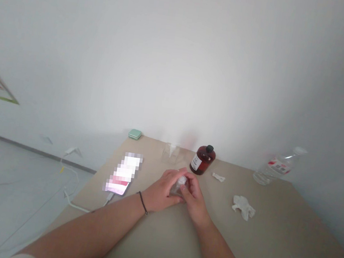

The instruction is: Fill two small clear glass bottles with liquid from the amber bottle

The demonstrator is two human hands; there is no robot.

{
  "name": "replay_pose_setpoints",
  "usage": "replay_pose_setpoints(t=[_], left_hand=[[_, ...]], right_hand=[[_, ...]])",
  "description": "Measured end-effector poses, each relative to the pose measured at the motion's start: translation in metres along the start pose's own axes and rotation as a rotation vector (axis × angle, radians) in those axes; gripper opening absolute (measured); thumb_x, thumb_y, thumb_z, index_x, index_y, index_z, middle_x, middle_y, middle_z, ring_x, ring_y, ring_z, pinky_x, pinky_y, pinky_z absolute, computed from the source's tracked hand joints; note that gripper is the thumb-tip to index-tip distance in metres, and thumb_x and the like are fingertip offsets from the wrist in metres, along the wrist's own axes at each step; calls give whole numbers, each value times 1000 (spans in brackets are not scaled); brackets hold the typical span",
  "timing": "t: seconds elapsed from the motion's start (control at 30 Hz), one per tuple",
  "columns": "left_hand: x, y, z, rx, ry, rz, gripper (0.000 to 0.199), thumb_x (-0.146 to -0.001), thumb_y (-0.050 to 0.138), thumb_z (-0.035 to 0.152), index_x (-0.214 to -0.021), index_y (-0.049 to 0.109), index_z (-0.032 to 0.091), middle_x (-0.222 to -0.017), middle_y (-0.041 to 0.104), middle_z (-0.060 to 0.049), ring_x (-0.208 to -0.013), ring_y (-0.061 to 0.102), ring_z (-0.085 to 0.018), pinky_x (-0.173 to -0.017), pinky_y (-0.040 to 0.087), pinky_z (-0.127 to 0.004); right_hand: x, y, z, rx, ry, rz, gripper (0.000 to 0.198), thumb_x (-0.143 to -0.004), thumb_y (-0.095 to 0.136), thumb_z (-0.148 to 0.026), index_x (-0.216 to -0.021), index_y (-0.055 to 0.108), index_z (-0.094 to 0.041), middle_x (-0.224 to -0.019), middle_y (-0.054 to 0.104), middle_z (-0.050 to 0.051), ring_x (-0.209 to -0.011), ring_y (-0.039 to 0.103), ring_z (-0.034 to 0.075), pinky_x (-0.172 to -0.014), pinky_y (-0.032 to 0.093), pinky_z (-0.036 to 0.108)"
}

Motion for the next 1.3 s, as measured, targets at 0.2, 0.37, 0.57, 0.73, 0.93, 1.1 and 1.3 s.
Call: replay_pose_setpoints(t=[0.2,0.37,0.57,0.73,0.93,1.1,1.3], left_hand=[[-1,0,1,-1,3,-8,86,-80,71,19,-151,23,29,-145,41,-12,-132,39,-30,-111,34,-53],[-1,0,1,18,-25,-8,87,-79,71,18,-151,22,30,-145,42,-11,-132,38,-29,-112,34,-53],[0,1,-1,28,-57,-13,87,-80,70,19,-152,22,29,-143,42,-12,-131,38,-28,-113,34,-52],[-1,1,-1,31,-65,-19,88,-80,70,16,-152,21,29,-142,42,-11,-131,37,-28,-113,33,-53],[0,2,-1,31,-60,-26,88,-81,70,18,-152,20,29,-143,42,-12,-132,37,-29,-112,33,-54],[0,2,-2,22,-50,-24,88,-81,69,18,-152,18,30,-146,39,-12,-133,35,-29,-113,33,-55],[1,3,-3,13,-63,-27,91,-81,70,18,-153,17,31,-148,36,-12,-136,32,-30,-114,31,-57]], right_hand=[[-2,-1,0,7,-31,12,38,-81,70,-44,-112,55,-28,-115,61,4,-111,57,23,-100,44,42],[-1,-1,-1,10,-1,16,35,-84,67,-44,-113,55,-28,-115,61,4,-111,56,23,-100,44,42],[0,-2,0,6,4,25,34,-84,66,-47,-110,54,-28,-112,60,3,-108,56,23,-97,45,40],[0,-1,2,-20,-2,12,32,-86,63,-46,-112,54,-29,-112,60,3,-108,56,22,-96,45,39],[-2,-3,2,-2,-4,41,38,-79,70,-48,-108,55,-28,-111,61,3,-106,57,23,-96,46,40],[-1,-1,1,8,11,27,34,-83,66,-46,-111,55,-29,-112,61,3,-108,56,23,-97,45,40],[-1,-2,-1,-4,20,28,35,-84,63,-51,-110,56,-29,-110,64,3,-105,58,23,-93,47,40]])
Point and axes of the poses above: each hand's wrist, its own x-axis away from the middle knuckle, its own y-axis out of the palm, z = x × y, the point moved 8 cm from there along -x, towards the middle knuckle
